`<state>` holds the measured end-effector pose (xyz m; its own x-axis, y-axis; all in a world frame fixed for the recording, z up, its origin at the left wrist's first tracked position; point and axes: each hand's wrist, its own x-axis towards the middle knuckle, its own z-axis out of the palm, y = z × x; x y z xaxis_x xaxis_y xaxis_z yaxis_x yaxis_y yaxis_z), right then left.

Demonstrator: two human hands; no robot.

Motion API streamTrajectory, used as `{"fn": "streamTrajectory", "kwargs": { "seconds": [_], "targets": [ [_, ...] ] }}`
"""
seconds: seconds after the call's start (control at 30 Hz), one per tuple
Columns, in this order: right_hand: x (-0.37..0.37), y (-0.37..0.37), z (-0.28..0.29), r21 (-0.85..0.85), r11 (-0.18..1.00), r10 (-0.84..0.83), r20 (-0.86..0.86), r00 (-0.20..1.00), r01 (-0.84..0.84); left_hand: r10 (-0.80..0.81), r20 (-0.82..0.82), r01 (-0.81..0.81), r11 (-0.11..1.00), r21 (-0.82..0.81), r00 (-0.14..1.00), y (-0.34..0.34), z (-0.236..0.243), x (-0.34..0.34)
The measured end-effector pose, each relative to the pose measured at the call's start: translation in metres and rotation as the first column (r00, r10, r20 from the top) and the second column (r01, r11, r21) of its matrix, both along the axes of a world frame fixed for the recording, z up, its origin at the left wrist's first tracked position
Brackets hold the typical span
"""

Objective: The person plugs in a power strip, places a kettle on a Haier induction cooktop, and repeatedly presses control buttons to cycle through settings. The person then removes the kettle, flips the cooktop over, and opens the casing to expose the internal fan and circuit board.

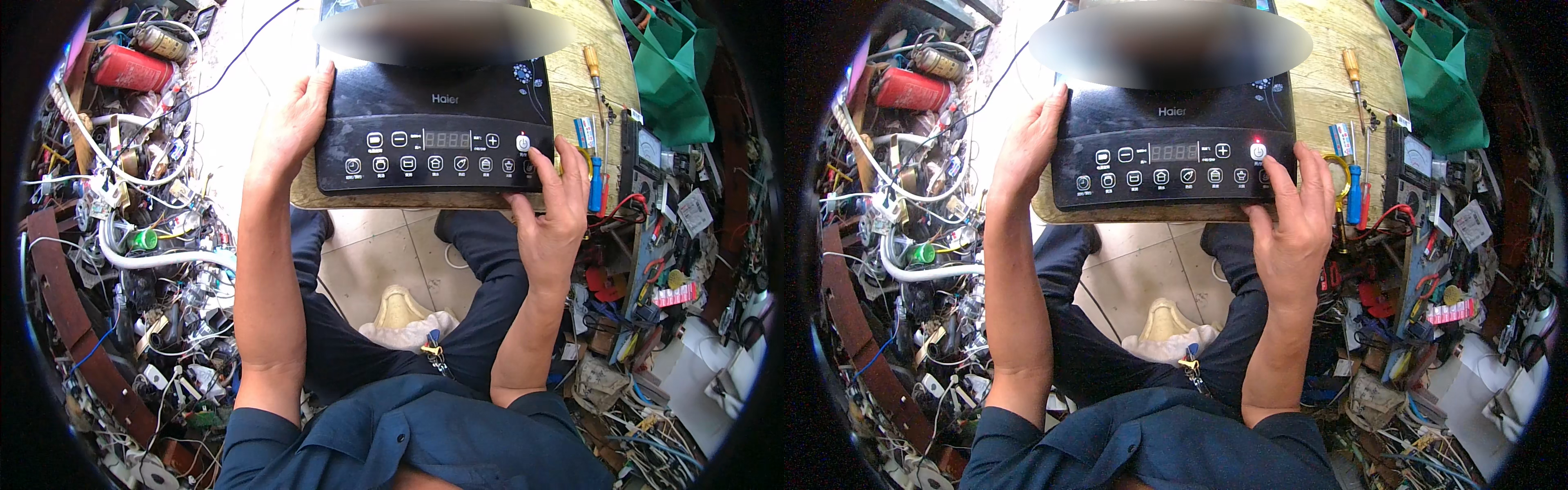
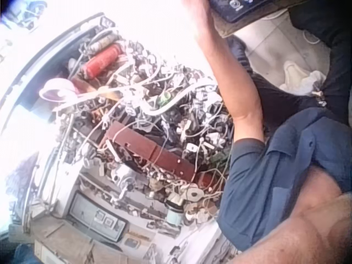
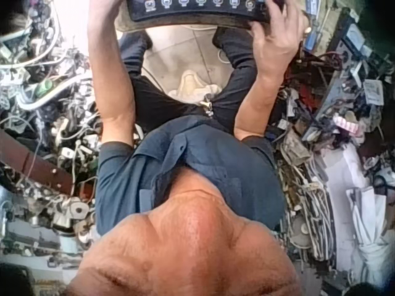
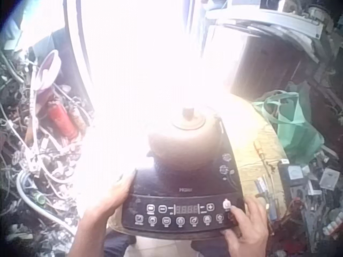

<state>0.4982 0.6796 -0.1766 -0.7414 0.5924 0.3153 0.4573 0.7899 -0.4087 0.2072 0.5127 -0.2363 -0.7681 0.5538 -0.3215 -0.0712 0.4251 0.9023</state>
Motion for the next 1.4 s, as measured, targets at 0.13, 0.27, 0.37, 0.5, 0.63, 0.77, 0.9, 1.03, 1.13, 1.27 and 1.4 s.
{"fn": "streamTrajectory", "kwargs": {
  "seconds": [0.13,0.27,0.37,0.5,0.63,0.77,0.9,1.03,1.13,1.27,1.4],
  "targets": [
    [-0.001,-0.001,0.001,0.013,1.0,0.001,-0.009,1.0,-0.001,0.017,0.023,-0.018,1.0,0.018,1.0,0.001,-0.001,0.001],
    [-0.002,0.0,0.001,0.015,1.0,0.005,-0.02,1.0,-0.004,0.014,0.004,-0.014,0.999,-0.032,1.0,-0.001,-0.004,-0.001],
    [0.0,0.0,0.001,-0.007,1.0,0.005,-0.007,1.0,-0.005,0.016,0.008,-0.016,1.0,-0.023,1.0,0.0,-0.008,-0.002],
    [0.0,0.001,0.0,0.019,0.999,0.026,-0.025,0.999,-0.026,0.027,-0.025,-0.028,0.999,-0.039,0.999,-0.001,-0.011,-0.003],
    [0.0,-0.001,0.001,0.055,0.997,0.062,-0.036,0.997,-0.06,0.016,-0.035,-0.017,0.999,-0.042,0.999,-0.001,-0.006,-0.002],
    [-0.002,-0.005,0.0,0.074,0.994,0.088,-0.037,0.995,-0.085,0.02,-0.03,-0.021,0.998,-0.06,0.999,0.0,-0.001,0.0],
    [-0.003,-0.005,-0.002,0.106,0.991,0.085,-0.027,0.996,-0.082,0.002,-0.054,-0.005,0.998,-0.06,0.999,-0.002,-0.004,-0.003],
    [-0.004,-0.007,-0.004,0.165,0.983,0.086,-0.003,0.996,-0.085,0.013,-0.051,-0.016,0.998,-0.067,0.999,-0.002,-0.01,-0.005],
    [-0.004,-0.008,-0.006,0.174,0.981,0.084,-0.001,0.996,-0.082,0.01,-0.006,-0.01,1.0,-0.008,1.0,-0.002,-0.007,-0.002],
    [-0.004,-0.008,-0.006,0.167,0.982,0.09,-0.009,0.996,-0.087,0.0,-0.009,-0.001,1.0,-0.012,1.0,-0.002,-0.008,-0.003],
    [-0.004,-0.008,-0.007,0.174,0.981,0.088,-0.012,0.996,-0.085,0.0,-0.034,-0.001,0.999,-0.052,0.999,-0.002,-0.008,-0.003]
  ]
}}
